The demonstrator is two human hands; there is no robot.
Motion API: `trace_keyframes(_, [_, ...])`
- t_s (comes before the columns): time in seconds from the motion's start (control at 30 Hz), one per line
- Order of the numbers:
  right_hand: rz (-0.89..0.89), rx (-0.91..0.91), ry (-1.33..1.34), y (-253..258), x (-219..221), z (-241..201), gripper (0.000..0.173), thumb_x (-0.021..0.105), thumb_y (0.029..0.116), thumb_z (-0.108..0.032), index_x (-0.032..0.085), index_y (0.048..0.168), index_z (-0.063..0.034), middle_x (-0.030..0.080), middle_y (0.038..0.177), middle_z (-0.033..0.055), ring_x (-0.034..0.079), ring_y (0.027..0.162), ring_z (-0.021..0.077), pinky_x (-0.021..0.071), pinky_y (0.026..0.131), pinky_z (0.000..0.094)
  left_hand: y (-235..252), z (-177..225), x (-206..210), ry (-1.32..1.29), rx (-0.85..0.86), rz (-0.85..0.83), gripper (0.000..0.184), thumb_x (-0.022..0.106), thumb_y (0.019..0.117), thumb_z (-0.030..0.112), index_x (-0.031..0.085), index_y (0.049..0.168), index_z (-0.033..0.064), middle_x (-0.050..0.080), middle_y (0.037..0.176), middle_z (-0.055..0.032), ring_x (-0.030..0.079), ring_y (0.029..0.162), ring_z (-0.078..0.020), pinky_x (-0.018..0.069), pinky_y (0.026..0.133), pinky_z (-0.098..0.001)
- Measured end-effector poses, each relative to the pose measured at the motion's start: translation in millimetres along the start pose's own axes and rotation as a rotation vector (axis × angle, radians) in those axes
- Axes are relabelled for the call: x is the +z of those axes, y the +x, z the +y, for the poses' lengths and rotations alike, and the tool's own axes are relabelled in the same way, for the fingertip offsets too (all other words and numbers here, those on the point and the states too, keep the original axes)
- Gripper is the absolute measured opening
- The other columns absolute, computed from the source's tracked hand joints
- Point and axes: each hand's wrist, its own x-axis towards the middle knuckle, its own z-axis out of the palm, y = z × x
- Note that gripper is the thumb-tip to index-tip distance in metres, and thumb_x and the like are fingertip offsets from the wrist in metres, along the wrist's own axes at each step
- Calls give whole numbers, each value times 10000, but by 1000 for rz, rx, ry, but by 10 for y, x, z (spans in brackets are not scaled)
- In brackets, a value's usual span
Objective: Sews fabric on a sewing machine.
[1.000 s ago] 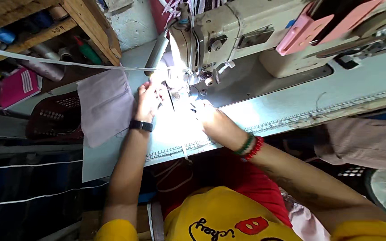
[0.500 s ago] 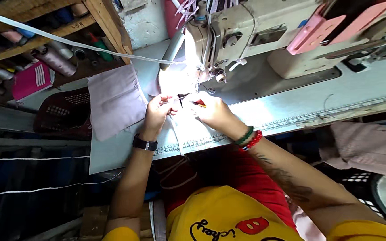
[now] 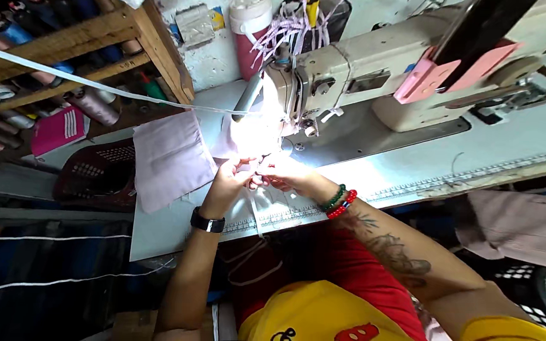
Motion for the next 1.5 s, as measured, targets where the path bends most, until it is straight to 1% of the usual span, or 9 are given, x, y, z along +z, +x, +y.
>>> trace_keyframes(0.27, [3,-199,-79,-84,103,-16,217,533,1057,-216,605,874,-121,510,602,-51,383,431,-12,316,393,141,-149,50,13,77,-7,51,388,542,939,-100,607,1299,31,667,1202,-86,597,629,-82,520,563,-221])
trace_keyframes(0.4, [421,-331,-975,-136,83,29,434,676,957,-458,711,1106,-51,687,872,137,676,795,303,539,686,540,-394,171,-112,312,39,293,315,708,940,82,637,1246,59,704,1141,-60,674,866,-100,577,741,-289])
trace_keyframes(0.47, [481,-452,-1128,-119,42,119,287,692,943,-272,722,1093,-29,704,921,184,700,857,378,544,708,599,-540,261,-163,412,112,426,302,743,938,145,663,1219,71,709,1056,-41,665,817,-89,572,722,-279])
trace_keyframes(0.67, [348,-790,-706,-607,42,-78,155,645,978,-167,724,931,-42,653,1116,103,617,749,91,549,635,262,-824,472,-272,672,457,632,147,726,958,183,738,1089,119,573,1153,22,506,781,13,393,609,-117])
trace_keyframes(0.83, [426,-584,-182,-1665,-387,-153,107,481,1059,-115,579,1031,-146,706,1225,-13,590,569,-6,446,439,140,-800,631,-53,638,566,503,126,622,1026,155,668,1111,73,686,1053,45,636,889,8,536,773,-183])
trace_keyframes(1.03, [754,-560,-319,-3227,-795,4,66,576,1039,-131,616,1009,-174,736,890,-78,674,643,3,549,540,144,-530,652,1484,482,644,-102,118,694,961,88,726,1049,15,707,1003,-13,633,826,-6,527,710,-153])
trace_keyframes(1.13, [935,-306,-476,-4260,-822,211,49,590,1026,-145,623,1056,-167,743,940,-122,697,756,-21,597,676,166,-579,257,2426,593,594,-494,163,666,983,185,744,1079,79,723,956,-46,665,802,-139,565,716,-353])
trace_keyframes(1.3, [1072,434,-606,-5475,-564,552,94,598,1015,-72,664,1040,-11,715,797,91,710,638,194,632,612,402,-981,-505,3606,418,114,-1185,223,655,981,229,742,1060,39,750,978,-86,722,927,-183,587,877,-437])
trace_keyframes(1.5, [956,599,-507,-5628,-1083,1079,116,636,1011,-127,690,1010,-25,706,788,119,690,583,229,618,547,412,-975,-955,4120,299,-213,-1414,263,675,975,210,729,1028,-41,713,976,-137,657,912,-164,525,876,-380])
